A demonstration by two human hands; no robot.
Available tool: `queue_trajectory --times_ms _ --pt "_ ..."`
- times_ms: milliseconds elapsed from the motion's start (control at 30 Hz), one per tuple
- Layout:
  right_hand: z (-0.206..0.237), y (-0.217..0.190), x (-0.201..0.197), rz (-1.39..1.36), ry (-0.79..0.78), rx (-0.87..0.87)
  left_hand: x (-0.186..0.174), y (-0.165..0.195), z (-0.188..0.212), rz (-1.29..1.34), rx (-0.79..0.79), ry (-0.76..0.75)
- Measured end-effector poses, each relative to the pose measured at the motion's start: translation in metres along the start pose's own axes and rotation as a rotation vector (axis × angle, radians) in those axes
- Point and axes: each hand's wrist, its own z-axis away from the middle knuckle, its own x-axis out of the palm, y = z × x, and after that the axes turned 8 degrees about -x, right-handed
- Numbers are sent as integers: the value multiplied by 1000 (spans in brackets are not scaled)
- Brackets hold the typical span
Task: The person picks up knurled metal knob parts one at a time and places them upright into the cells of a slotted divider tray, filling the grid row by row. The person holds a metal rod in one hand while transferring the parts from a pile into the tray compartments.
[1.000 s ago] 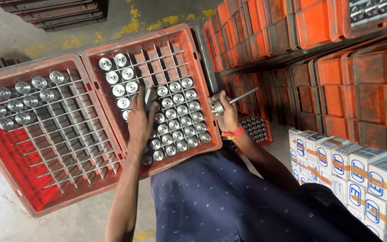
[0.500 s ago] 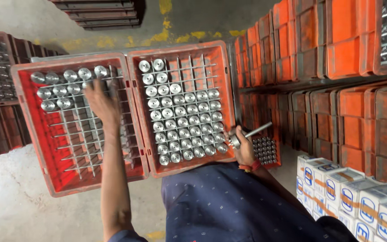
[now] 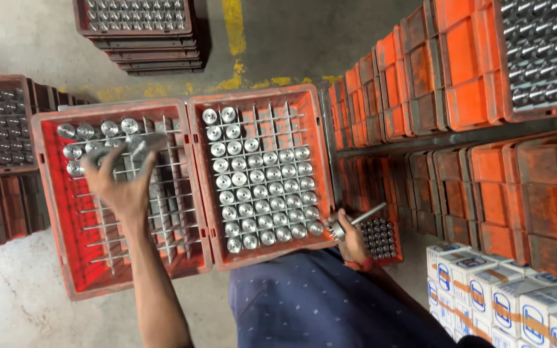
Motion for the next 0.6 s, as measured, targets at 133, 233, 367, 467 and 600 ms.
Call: queue_trajectory --times_ms 133,233,367,467,600 --pt "1 8 32 14 104 167 19 26 77 630 -550 -142" --pt "-6 11 75 134 -69 136 57 57 144 647 -921 -461" --pt "-10 0 123 58 -213 95 66 103 209 202 -608 -656" --pt "0 -7 140 68 -201 92 55 128 225 -73 -489 -837" --pt "15 -9 134 169 -348 17 56 137 227 5 -458 -964"
